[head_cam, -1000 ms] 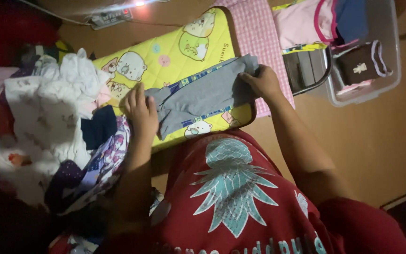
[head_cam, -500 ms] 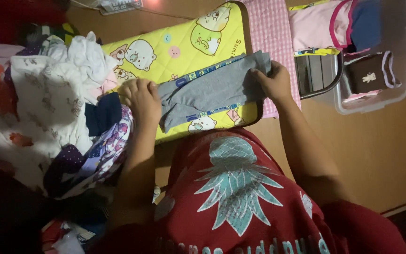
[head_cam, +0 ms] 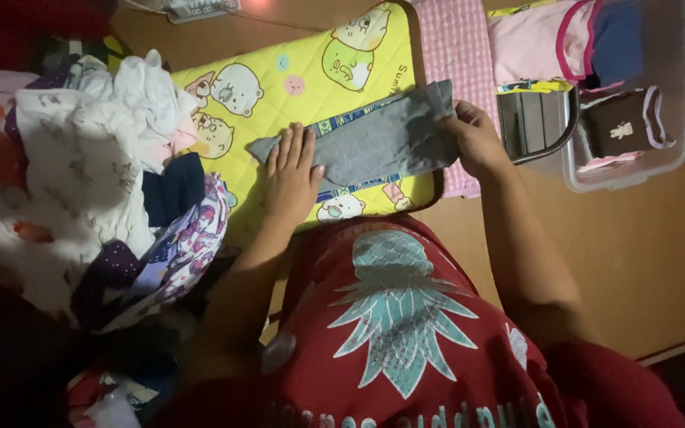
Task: Folding various items of clothing and placing them in a storage bin.
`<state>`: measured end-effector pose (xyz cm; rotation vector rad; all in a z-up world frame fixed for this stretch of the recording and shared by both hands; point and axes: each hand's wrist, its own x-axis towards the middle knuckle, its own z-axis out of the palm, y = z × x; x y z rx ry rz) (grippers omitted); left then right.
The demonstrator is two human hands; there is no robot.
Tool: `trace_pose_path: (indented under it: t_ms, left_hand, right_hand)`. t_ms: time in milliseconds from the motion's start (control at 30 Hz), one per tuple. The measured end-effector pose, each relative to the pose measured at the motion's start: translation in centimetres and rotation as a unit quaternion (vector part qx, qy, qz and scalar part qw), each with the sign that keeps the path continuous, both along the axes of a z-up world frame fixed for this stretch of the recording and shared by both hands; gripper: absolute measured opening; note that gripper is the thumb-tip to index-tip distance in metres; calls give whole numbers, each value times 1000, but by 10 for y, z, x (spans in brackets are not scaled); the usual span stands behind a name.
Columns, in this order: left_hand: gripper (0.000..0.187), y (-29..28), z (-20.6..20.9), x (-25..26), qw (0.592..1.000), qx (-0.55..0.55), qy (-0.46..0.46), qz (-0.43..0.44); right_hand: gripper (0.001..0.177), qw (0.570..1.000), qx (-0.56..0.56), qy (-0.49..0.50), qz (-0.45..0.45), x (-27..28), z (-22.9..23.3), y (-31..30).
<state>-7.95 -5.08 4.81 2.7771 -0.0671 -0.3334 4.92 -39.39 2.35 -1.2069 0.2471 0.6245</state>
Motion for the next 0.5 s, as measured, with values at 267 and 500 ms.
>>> trace_pose_path:
  t_ms: [267, 500]
  left_hand:
    - [72, -29, 2, -5, 910, -401, -9, 104]
    - [51, -10, -37, -9, 578, -719, 66, 381]
  right_hand:
    - [36, 971, -145, -145, 124, -43, 58, 82]
    - [33, 925, -64, -207, 313, -80, 90, 151]
